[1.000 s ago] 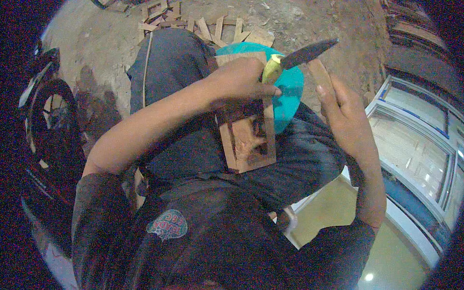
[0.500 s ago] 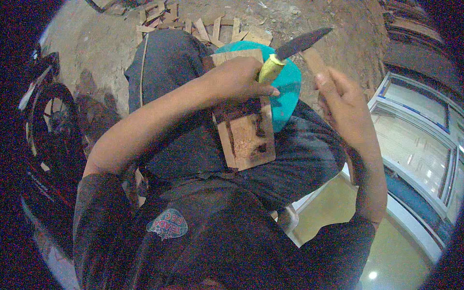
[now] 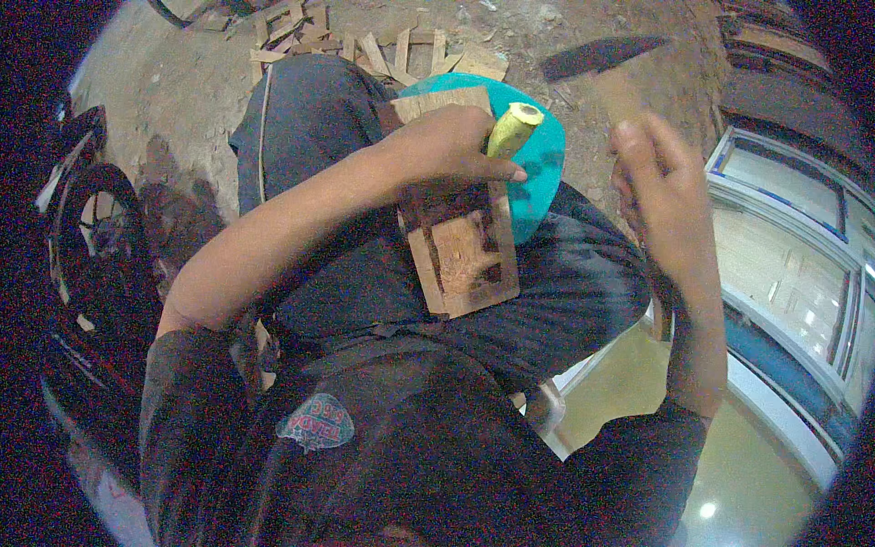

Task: The person shapes a piece of wood by holding a chisel against it and striking the chisel with a hammer.

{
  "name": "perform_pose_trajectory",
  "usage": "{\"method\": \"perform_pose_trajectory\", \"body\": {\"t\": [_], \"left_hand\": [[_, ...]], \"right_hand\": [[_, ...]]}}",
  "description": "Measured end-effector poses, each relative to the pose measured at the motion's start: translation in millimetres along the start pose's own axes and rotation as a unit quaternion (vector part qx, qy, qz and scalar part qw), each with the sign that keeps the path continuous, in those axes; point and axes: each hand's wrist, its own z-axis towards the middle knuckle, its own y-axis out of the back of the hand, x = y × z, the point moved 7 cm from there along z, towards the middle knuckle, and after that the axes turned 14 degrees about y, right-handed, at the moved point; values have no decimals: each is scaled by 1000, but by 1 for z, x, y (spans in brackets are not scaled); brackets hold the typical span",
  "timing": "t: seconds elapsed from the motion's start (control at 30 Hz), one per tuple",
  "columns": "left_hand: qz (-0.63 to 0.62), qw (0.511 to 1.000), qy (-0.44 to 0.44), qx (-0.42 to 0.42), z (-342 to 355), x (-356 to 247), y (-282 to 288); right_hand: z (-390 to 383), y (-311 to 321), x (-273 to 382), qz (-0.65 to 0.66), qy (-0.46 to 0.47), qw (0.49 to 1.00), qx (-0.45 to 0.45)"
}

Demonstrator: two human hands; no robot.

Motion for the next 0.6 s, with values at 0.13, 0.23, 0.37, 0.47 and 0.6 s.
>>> {"method": "perform_pose_trajectory", "body": {"t": [0.13,0.23,0.37,0.47,0.6], "left_hand": [[37,999,27,22,-5,-3,5],[34,999,34,25,-4,-3,4],[13,1000,20,18,-4,-6,7],[9,996,6,85,-10,11,-23],[49,993,15,104,-13,3,-13]], "right_hand": [[-1,-2,-17,-66,-24,998,9],[5,41,6,-64,25,992,-102],[-3,9,-13,-134,18,991,-7],[0,-6,-4,-259,32,964,61],[2,35,6,-78,-7,993,-91]]}}
